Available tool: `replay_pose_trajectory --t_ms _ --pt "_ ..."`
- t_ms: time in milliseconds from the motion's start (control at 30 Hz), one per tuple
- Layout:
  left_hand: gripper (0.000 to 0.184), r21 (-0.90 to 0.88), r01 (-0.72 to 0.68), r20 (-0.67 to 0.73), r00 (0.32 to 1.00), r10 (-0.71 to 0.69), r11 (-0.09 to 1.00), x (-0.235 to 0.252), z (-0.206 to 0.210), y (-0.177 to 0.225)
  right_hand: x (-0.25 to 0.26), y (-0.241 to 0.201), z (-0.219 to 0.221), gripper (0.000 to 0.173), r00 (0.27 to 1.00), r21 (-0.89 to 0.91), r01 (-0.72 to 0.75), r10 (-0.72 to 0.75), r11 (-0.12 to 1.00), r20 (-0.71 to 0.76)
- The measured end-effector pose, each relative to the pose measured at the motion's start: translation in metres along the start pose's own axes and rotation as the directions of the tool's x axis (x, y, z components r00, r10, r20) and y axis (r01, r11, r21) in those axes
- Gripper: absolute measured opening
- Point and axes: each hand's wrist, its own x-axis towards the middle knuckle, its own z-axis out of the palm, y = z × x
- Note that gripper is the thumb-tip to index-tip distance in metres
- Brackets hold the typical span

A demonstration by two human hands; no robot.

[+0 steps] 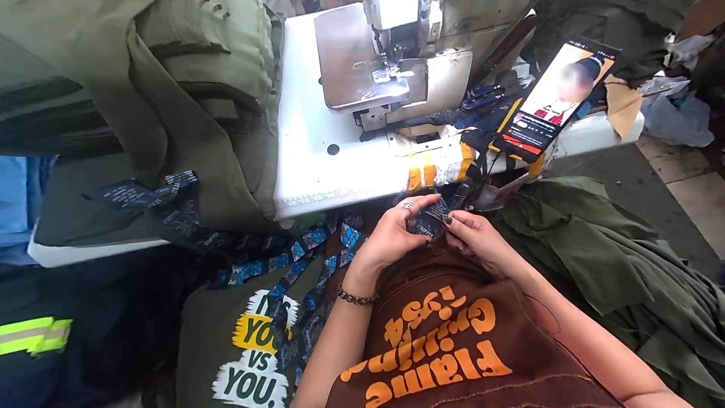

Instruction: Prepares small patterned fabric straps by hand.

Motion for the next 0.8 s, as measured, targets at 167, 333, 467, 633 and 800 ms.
replay_pose_trajectory --t_ms 167,333,467,633,800 --pt "0.087 -0.009 0.018 0.005 1.0 -0.018 1.0 0.0 0.002 0.002 0.003 0.003 0.002 0.019 0.999 0.001 0.043 -0.043 0.999 -0.008" --pt "0.105 -0.028 0.047 0.013 0.999 -0.046 0.999 0.001 -0.001 0.0 0.001 0.004 -0.001 0.023 0.999 0.002 -0.035 0.035 0.999 0.011" --pt "0.104 -0.018 0.045 0.013 0.999 -0.045 0.999 0.001 -0.003 -0.001 0.0 0.003 -0.003 0.028 0.996 -0.002 -0.082 0.082 0.997 0.041" --pt "0.073 -0.049 -0.021 0.035 0.999 0.023 0.999 -0.002 -0.008 -0.002 -0.003 0.004 -0.006 0.028 0.996 0.013 -0.061 0.06 0.998 0.074" --pt "0.068 -0.183 -0.003 0.055 0.998 0.013 0.983 -0.006 -0.011 -0.001 -0.007 0.004 -0.011 0.033 0.994 0.057 -0.051 0.045 0.997 0.104"
